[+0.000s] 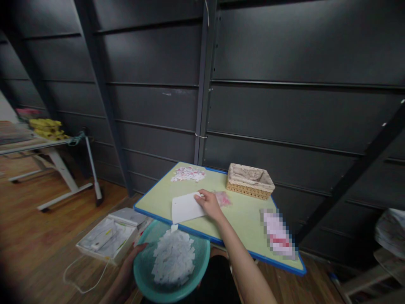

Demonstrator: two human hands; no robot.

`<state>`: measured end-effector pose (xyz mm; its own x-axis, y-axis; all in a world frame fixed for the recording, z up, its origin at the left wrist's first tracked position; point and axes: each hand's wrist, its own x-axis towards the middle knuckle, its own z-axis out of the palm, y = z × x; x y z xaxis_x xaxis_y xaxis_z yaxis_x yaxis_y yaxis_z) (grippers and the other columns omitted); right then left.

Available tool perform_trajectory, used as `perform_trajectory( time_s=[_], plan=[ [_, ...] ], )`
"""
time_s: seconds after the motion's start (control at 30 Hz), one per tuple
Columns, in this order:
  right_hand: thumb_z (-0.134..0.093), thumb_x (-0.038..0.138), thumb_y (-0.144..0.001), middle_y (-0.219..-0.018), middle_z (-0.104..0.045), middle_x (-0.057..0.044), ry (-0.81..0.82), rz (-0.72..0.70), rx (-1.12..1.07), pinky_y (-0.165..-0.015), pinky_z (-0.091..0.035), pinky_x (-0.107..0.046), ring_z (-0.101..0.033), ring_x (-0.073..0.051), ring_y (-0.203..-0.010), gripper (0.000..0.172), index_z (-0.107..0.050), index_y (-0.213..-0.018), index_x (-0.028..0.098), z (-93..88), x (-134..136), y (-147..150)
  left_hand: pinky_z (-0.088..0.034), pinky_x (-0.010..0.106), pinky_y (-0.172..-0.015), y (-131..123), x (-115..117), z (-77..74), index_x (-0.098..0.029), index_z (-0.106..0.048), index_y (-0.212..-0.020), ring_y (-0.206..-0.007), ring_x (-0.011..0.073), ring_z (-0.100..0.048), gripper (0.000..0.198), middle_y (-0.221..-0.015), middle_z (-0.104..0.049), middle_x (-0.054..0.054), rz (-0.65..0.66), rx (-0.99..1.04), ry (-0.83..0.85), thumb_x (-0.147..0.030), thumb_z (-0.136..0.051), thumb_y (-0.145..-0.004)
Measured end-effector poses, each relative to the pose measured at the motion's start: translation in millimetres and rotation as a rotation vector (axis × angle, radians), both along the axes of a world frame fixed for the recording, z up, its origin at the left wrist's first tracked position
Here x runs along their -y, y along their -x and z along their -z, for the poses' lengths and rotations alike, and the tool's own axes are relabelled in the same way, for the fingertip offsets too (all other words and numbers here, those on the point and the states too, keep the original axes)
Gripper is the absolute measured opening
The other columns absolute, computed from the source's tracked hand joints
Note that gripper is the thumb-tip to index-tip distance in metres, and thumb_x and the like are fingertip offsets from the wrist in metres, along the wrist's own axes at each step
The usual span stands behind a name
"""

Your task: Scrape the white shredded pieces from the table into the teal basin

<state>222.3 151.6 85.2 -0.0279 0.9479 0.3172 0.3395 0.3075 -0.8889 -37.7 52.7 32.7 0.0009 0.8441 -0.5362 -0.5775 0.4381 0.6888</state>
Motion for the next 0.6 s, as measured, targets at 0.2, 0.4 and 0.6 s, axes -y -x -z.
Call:
perform_trajectory(
  time_s=[0.2,0.4,0.6],
  plan=[
    [-0.049,0.049,-0.078,-0.065,-0.058,-0.002,-0.119,0.280,0.050,-0.049,-0.031,-0.023,-0.048,-0.014,-0.057,0.036,-0.060,-0.085,0.016,4.7,-13.5,1.1,-0.051,0.031,-0.047,1.2,1.6,-1.7,-0.010,-0.054,-0.094,-0.047,0.0197,-0.063,0.019,-0.059,-0.071,0.006,0.036,-0.091,-0.022,-0.015,-0.055,-0.076],
    [-0.046,0.049,-0.081,-0.058,-0.055,0.000,-0.110,0.271,0.148,-0.048,-0.028,-0.023,-0.046,-0.014,-0.052,0.036,-0.060,-0.088,0.017,11.5,-20.0,4.3,-0.049,0.030,-0.047,1.8,3.1,-2.5,-0.011,-0.052,-0.099,-0.046,0.0200,-0.063,0.023,-0.055,-0.069,0.004,0.051,-0.085,-0.056,-0.017,-0.055,-0.077],
    [-0.045,0.050,-0.081,-0.065,-0.060,-0.001,-0.138,0.275,0.136,-0.051,-0.031,-0.023,-0.049,-0.015,-0.056,0.038,-0.061,-0.091,0.017,8.3,-15.3,7.0,-0.047,0.029,-0.043,3.6,1.3,1.6,-0.011,-0.052,-0.098,-0.039,0.0168,-0.058,0.023,-0.056,-0.070,0.003,0.054,-0.036,-0.041,-0.015,-0.056,-0.076]
  ],
)
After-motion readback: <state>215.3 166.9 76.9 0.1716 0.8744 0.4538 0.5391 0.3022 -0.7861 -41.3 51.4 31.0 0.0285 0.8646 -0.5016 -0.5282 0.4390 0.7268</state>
